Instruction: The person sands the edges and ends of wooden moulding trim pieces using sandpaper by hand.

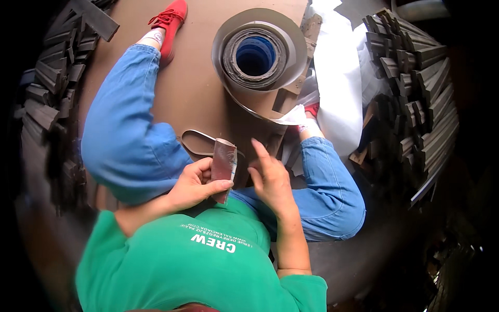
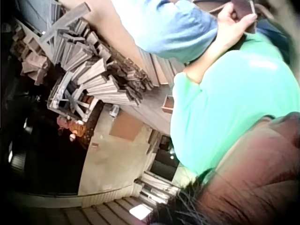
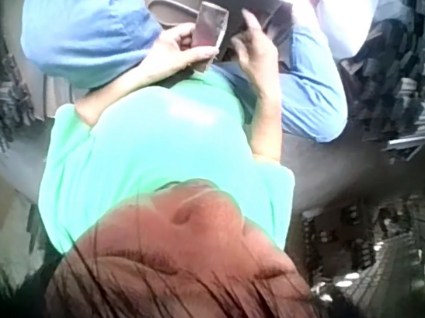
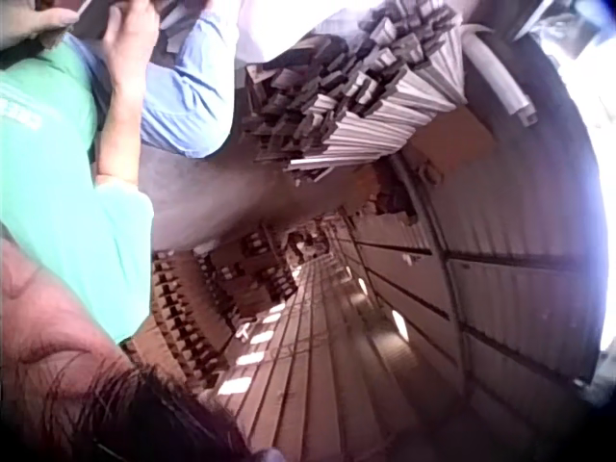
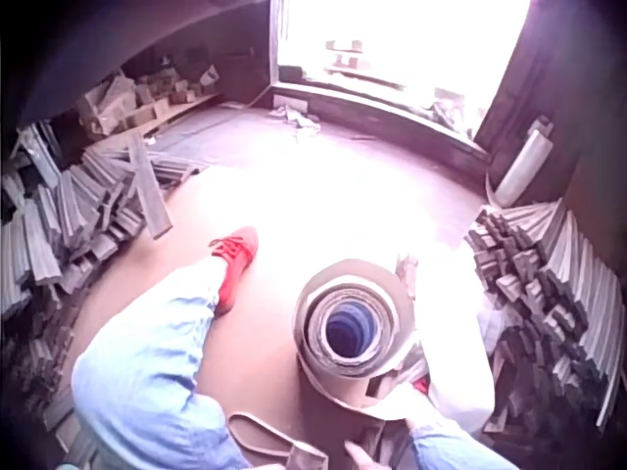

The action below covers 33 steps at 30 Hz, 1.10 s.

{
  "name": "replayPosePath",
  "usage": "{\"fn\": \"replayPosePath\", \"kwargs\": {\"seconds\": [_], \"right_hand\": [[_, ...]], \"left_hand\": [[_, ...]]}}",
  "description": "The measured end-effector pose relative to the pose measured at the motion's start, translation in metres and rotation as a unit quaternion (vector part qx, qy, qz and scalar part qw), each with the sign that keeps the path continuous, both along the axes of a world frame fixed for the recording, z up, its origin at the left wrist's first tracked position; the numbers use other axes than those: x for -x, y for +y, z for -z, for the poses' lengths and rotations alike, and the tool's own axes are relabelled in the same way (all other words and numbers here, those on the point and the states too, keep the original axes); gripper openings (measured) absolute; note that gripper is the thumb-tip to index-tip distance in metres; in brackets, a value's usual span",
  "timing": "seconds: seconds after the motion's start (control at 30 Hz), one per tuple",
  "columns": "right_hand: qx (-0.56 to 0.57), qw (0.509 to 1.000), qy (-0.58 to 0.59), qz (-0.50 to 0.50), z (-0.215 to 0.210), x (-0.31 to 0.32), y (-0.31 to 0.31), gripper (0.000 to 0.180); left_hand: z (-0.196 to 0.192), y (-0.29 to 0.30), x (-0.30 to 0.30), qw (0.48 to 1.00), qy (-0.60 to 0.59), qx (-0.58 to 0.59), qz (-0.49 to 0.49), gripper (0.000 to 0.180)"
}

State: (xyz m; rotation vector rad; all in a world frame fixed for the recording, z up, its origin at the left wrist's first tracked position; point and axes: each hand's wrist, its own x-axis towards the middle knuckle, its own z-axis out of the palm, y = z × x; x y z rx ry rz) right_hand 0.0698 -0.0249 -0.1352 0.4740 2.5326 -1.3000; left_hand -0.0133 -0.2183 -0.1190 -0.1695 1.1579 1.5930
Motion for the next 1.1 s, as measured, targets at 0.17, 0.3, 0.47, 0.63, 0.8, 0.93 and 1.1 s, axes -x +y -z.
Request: {"fn": "replayPosePath", "kwargs": {"seconds": [0.17,0.3,0.47,0.63,0.8,0.93,1.1], "right_hand": [[-0.113,0.983,0.130,-0.064,0.008,-0.007,0.009,0.035],[-0.032,0.999,-0.010,-0.039,0.003,-0.011,0.005,0.059],[0.187,0.982,0.027,0.021,-0.015,-0.009,-0.007,0.062],[0.501,0.860,-0.014,0.094,-0.008,-0.025,-0.011,0.072],[0.384,0.916,-0.045,0.107,0.002,-0.021,-0.009,0.076],[0.147,0.985,-0.042,0.082,0.019,-0.018,-0.005,0.063],[0.265,0.943,-0.011,0.201,0.026,-0.018,0.014,0.056]], "left_hand": [[-0.001,0.004,-0.003,1.000,0.007,-0.013,0.006,0.025],[-0.002,0.007,-0.006,0.998,0.012,-0.054,0.014,0.025],[0.013,0.001,-0.016,0.940,0.330,-0.008,0.081,0.032],[0.006,-0.002,-0.014,0.947,0.233,-0.169,0.145,0.029],[0.013,-0.006,-0.011,0.938,0.302,-0.065,0.157,0.023],[0.014,-0.011,-0.008,0.935,0.324,-0.044,0.135,0.022],[0.007,-0.022,0.000,0.979,0.179,-0.008,0.093,0.022]]}}
